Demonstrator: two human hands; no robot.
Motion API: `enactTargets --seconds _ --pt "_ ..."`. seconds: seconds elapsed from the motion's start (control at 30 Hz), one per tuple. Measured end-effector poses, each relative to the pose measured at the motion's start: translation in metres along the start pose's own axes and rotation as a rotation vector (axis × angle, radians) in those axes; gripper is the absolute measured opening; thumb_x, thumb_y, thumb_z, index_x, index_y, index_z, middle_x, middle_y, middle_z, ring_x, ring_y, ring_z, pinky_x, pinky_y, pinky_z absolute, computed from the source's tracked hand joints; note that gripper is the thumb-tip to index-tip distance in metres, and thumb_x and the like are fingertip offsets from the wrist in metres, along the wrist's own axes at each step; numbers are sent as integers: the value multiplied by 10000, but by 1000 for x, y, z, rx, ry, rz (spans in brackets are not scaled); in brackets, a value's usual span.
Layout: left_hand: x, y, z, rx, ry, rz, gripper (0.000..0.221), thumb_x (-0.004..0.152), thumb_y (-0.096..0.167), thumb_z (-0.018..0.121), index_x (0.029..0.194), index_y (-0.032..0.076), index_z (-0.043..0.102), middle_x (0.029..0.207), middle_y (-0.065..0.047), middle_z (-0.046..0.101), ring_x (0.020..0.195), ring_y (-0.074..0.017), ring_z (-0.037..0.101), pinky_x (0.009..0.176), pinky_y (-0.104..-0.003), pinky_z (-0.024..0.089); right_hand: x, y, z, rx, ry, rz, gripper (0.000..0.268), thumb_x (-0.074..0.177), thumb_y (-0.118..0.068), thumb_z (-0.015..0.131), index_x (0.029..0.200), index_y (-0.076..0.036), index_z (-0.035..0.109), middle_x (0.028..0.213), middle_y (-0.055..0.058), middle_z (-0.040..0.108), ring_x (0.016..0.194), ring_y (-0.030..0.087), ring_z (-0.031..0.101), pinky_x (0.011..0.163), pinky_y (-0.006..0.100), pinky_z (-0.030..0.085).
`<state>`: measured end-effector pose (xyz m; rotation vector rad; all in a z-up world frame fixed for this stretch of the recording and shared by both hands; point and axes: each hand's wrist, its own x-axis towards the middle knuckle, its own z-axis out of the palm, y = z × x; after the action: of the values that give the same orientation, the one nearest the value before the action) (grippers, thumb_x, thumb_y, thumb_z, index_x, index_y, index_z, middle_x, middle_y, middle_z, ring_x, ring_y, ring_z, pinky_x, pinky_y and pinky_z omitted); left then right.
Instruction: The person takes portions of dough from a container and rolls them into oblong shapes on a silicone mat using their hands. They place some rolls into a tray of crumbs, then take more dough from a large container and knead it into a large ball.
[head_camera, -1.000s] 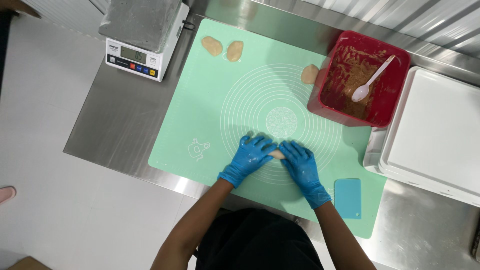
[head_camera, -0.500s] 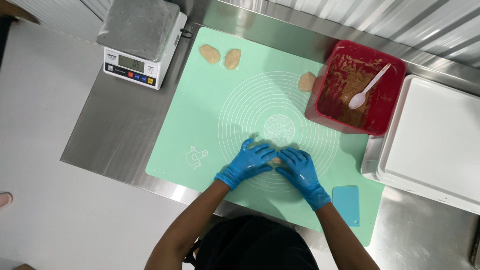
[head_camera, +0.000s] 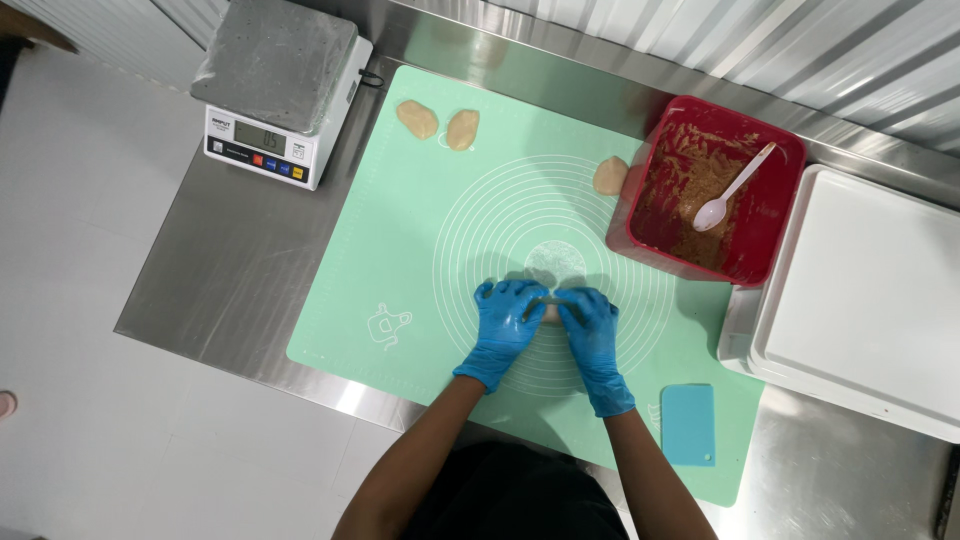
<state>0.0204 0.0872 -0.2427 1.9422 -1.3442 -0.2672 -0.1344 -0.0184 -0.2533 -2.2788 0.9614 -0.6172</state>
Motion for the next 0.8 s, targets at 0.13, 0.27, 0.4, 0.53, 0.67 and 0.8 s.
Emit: enactTargets --seconds 0.13,0.27,0.4,0.53,0.67,0.8 --pt "0 -18 -9 99 -185 234 274 940 284 680 1204 223 719 1237 -12 687 1197 -224 605 1193 -601 225 -1 -4 -25 -130 -222 -154 347 945 -344 658 1254 -189 692 1310 37 638 1244 263 569 1111 459 339" --pt "15 -30 -22 132 -262 390 482 894 426 711 1318 200 677 1353 -47 645 1294 -267 550 1224 -623 224 12 -5 -44 -272 -337 -290 488 903 -384 663 1355 -204 635 1488 86 529 1394 298 447 1144 471 274" --pt "20 -35 -28 303 -284 444 583 854 441 720 1391 239 617 1478 -43 575 1420 -255 474 1223 -639 191 12 3 -48 -220 -337 -318 569 929 -409 630 1452 -195 561 1559 83 482 1467 251 392 1196 471 263" --pt "17 -39 -33 362 -274 427 622 873 421 711 1446 230 563 1527 -40 534 1460 -255 429 1210 -649 156 6 5 -42 -378 -306 -314 574 935 -370 633 1469 -183 537 1552 68 498 1446 261 423 1184 486 277" --pt "9 -33 -21 329 -320 464 651 912 432 676 1496 184 528 1507 -48 525 1445 -265 413 1209 -664 165 -5 1 -44 -288 -217 -285 552 913 -324 676 1434 -181 564 1515 56 535 1425 248 476 1170 480 311" --pt "8 -33 0 344 -217 525 588 959 358 641 1508 187 521 1493 -39 593 1410 -241 520 1241 -618 237 0 -4 -38 -148 -119 -214 473 913 -248 700 1371 -146 640 1420 80 623 1363 304 545 1149 473 357"
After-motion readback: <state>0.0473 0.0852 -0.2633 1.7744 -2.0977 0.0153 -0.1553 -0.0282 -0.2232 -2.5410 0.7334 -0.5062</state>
